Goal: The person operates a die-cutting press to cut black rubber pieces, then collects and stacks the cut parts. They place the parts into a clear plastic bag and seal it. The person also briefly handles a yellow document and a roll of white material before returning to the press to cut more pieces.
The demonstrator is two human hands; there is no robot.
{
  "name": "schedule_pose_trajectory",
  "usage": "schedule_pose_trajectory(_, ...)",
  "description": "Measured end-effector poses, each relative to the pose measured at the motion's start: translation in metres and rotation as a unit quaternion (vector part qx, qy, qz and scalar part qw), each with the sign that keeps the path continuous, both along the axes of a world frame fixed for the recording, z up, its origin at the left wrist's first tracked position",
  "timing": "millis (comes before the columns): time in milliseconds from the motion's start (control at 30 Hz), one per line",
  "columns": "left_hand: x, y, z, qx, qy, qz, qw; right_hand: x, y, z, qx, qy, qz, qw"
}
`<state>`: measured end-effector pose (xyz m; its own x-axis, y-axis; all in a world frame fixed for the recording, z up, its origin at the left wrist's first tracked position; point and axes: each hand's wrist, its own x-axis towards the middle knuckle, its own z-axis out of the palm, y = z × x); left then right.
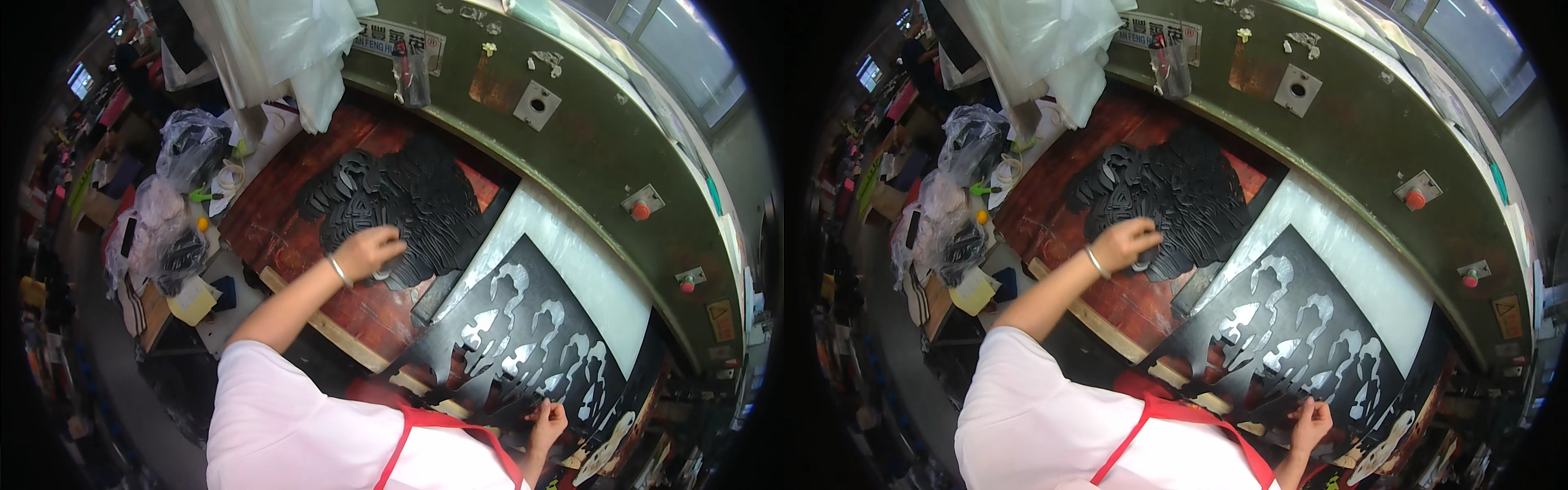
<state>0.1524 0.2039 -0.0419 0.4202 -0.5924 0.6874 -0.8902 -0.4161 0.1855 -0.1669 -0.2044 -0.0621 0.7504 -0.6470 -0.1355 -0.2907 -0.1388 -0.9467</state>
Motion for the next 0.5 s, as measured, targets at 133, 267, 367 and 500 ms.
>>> schedule_pose_trajectory(133,-0.018,0.005,-0.016,0.094,0.028,0.091,0.991,-0.023,-0.049,-0.003,-0.044,0.001,-0.043,0.998)
schedule_pose_trajectory(267,-0.063,-0.011,-0.010,0.050,0.003,0.136,0.989,-0.064,-0.115,-0.004,-0.404,0.109,-0.138,0.898)
schedule_pose_trajectory(367,-0.133,-0.042,-0.021,0.044,0.096,0.130,0.986,-0.100,-0.129,-0.006,-0.437,0.268,-0.212,0.832)
schedule_pose_trajectory(500,-0.204,-0.094,-0.032,-0.100,0.305,0.222,0.921,-0.108,-0.129,-0.015,-0.369,0.170,-0.163,0.899)
